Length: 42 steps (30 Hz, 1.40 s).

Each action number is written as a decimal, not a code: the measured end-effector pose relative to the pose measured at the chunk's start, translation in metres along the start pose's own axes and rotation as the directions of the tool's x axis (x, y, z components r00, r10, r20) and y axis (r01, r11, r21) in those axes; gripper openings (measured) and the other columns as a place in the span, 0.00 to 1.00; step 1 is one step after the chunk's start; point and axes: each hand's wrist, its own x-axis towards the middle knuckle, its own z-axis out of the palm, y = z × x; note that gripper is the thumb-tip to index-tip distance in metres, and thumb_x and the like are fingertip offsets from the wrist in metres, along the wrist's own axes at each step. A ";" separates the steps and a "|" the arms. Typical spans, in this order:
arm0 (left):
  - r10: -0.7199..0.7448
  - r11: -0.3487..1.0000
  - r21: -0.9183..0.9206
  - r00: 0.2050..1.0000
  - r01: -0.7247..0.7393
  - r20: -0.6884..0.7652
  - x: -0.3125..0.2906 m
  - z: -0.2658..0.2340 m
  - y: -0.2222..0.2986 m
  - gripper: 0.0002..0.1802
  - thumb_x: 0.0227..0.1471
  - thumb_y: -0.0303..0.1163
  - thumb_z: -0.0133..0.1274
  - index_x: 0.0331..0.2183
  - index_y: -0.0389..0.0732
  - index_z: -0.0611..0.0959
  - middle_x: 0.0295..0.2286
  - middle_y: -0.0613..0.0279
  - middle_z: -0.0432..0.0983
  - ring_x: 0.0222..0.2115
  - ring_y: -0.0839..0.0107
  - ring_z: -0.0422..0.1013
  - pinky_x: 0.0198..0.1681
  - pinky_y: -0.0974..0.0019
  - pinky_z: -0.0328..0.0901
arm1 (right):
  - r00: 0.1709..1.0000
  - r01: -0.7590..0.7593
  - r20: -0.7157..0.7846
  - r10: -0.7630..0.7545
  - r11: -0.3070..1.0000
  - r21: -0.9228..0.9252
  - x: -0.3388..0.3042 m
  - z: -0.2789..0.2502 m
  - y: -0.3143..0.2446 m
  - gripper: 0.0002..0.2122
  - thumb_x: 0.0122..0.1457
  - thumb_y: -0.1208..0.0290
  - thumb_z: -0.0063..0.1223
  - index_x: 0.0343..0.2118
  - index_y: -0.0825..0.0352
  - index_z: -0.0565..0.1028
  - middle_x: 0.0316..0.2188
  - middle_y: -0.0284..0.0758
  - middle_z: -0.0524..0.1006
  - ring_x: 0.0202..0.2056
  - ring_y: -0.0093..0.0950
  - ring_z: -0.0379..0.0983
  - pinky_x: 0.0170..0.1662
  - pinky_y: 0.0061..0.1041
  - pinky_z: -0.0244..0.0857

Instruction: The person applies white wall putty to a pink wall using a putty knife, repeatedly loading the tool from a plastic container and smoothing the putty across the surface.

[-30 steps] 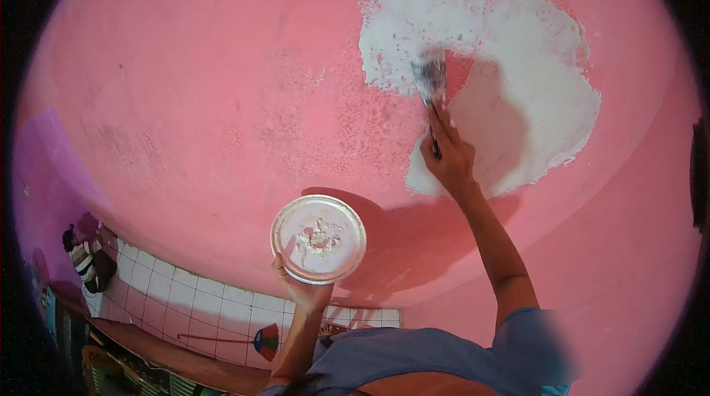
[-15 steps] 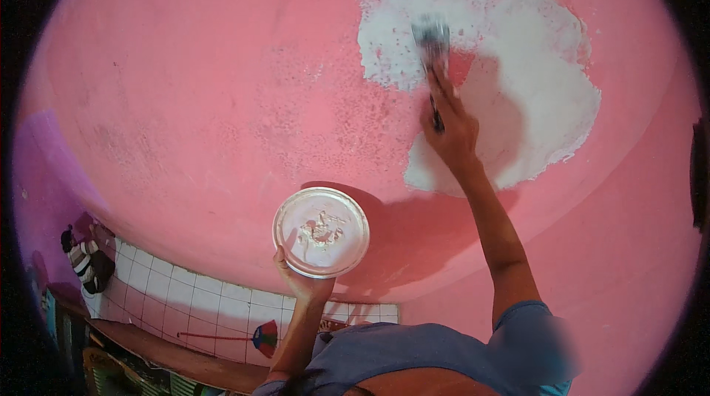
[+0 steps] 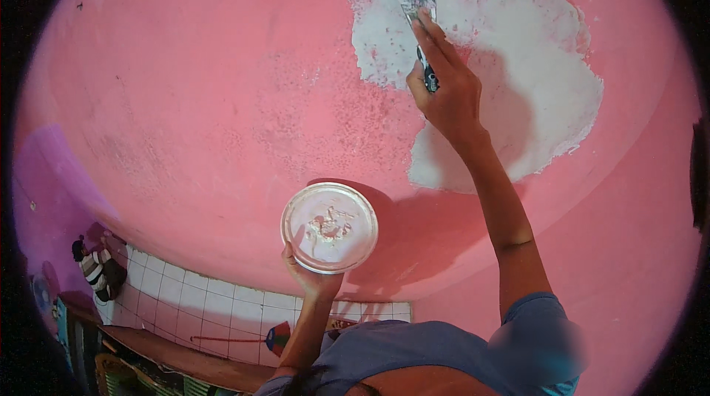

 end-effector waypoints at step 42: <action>0.014 0.995 -0.099 0.999 -0.018 -0.041 0.009 -0.016 -0.003 0.39 0.46 0.58 0.46 0.57 0.49 0.63 0.56 0.59 0.58 0.57 0.56 0.54 0.58 0.43 0.50 | 0.981 0.054 0.188 -0.051 0.998 -0.013 -0.094 0.041 0.000 0.25 0.43 0.85 0.52 0.49 0.69 0.71 0.54 0.39 0.68 0.45 0.36 0.74 0.35 0.22 0.72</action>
